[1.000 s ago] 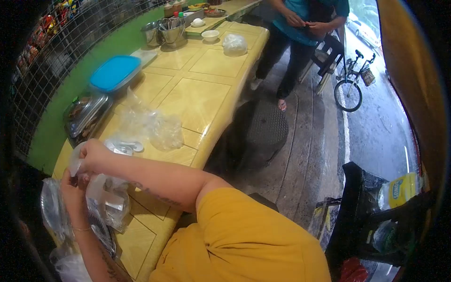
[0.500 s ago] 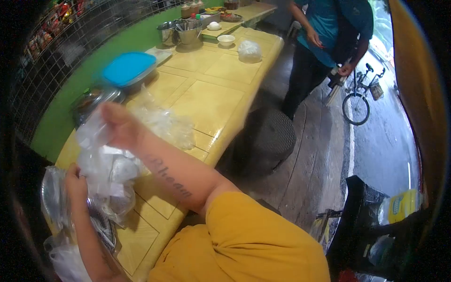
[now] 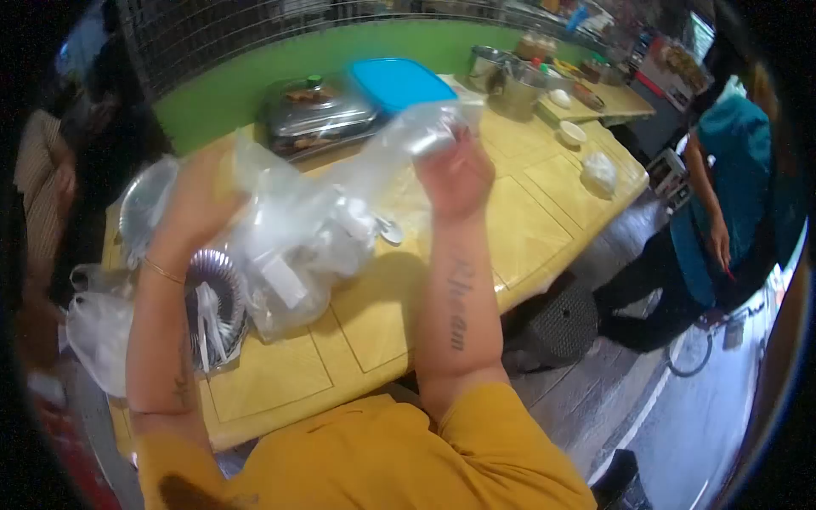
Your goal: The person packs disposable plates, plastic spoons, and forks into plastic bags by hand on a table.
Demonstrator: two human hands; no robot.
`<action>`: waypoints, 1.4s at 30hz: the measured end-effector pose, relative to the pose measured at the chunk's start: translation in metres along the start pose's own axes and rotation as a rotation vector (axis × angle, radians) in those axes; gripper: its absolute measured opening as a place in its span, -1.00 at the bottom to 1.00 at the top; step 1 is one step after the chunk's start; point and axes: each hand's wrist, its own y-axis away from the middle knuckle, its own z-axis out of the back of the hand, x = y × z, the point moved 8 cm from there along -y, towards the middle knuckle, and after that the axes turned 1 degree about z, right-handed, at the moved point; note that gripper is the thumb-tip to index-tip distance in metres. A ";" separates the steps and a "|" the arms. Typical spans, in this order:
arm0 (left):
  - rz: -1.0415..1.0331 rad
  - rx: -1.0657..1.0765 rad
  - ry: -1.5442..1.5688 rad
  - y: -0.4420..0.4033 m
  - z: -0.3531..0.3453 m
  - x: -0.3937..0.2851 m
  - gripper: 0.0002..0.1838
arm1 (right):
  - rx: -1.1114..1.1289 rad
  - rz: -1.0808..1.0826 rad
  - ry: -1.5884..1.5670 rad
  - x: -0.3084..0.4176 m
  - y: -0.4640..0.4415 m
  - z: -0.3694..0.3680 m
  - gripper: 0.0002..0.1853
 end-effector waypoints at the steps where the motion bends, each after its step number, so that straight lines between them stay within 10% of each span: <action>1: -0.021 -0.036 0.117 -0.010 0.020 -0.021 -0.37 | -0.022 0.033 0.100 -0.004 -0.002 -0.012 -0.69; 9: -0.439 -0.075 0.399 -0.030 0.028 -0.137 -0.46 | 0.059 -0.051 0.544 -0.043 0.001 -0.035 -0.61; 12: -0.275 0.168 0.339 -0.050 -0.017 -0.133 -0.65 | 0.102 0.023 0.478 -0.055 -0.006 -0.052 -0.36; 19: -0.059 -0.237 0.312 -0.084 0.022 -0.113 -0.76 | -0.078 -0.082 0.971 -0.111 -0.001 -0.069 -0.09; 23: -0.019 -0.305 0.321 -0.098 0.034 -0.084 -0.75 | -0.370 -0.252 1.174 -0.097 0.007 -0.014 -0.58; 32: 0.236 -0.144 0.516 -0.075 0.016 -0.030 -0.61 | -0.401 0.315 1.416 -0.071 0.010 0.007 -0.86; 33: 0.230 -0.123 0.475 -0.072 0.016 -0.030 -0.62 | -0.361 0.248 0.975 -0.077 0.010 -0.011 -0.88; 37: 0.213 -0.190 0.442 -0.069 0.012 -0.002 -0.63 | -0.379 -0.377 1.228 -0.079 0.002 -0.034 -0.83; 42: 0.315 -0.162 0.596 -0.057 -0.002 0.020 -0.60 | -0.204 -0.260 0.275 -0.098 0.002 -0.023 -0.69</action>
